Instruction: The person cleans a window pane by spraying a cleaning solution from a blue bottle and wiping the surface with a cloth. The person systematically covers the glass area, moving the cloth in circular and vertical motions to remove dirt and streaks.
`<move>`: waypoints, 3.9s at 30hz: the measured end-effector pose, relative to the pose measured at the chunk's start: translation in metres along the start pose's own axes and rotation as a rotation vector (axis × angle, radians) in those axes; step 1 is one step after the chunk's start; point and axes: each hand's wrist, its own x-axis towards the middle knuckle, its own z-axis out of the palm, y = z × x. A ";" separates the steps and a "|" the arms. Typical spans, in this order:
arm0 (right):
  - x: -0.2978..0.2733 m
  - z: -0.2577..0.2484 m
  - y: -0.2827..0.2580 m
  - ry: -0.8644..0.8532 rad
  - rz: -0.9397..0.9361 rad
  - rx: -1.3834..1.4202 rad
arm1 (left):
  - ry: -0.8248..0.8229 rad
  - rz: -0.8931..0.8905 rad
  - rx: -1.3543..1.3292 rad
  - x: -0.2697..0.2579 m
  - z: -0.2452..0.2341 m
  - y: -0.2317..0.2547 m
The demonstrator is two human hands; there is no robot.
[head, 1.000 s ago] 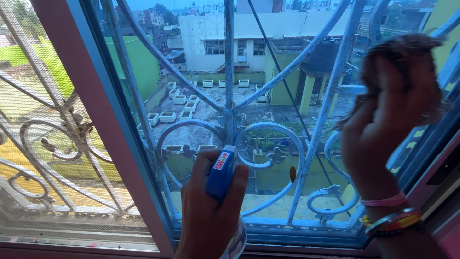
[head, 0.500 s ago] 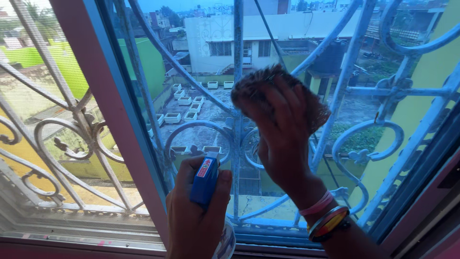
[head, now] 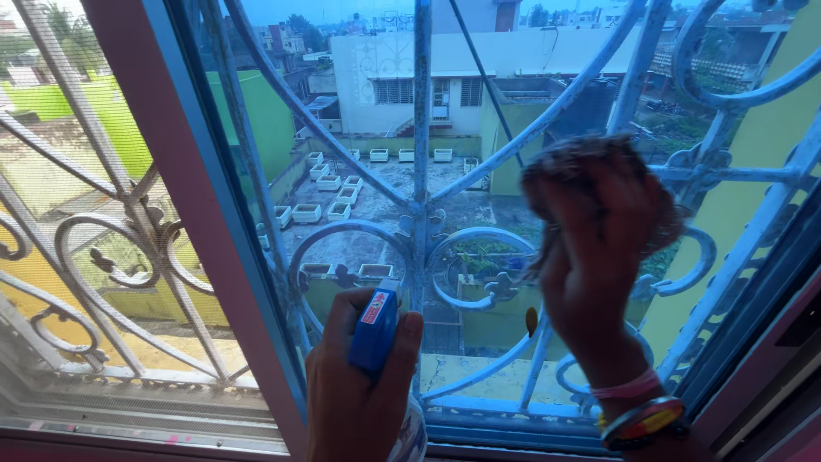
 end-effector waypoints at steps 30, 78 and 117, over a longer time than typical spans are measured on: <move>-0.038 -0.034 0.048 0.199 0.376 -0.194 | -0.096 -0.057 -0.033 0.000 0.058 -0.015; -0.085 -0.045 0.044 0.076 0.367 0.053 | -0.082 0.145 -0.126 0.007 0.013 0.017; -0.098 0.016 -0.084 -0.286 0.194 0.255 | -0.043 0.131 -0.067 0.000 -0.002 0.003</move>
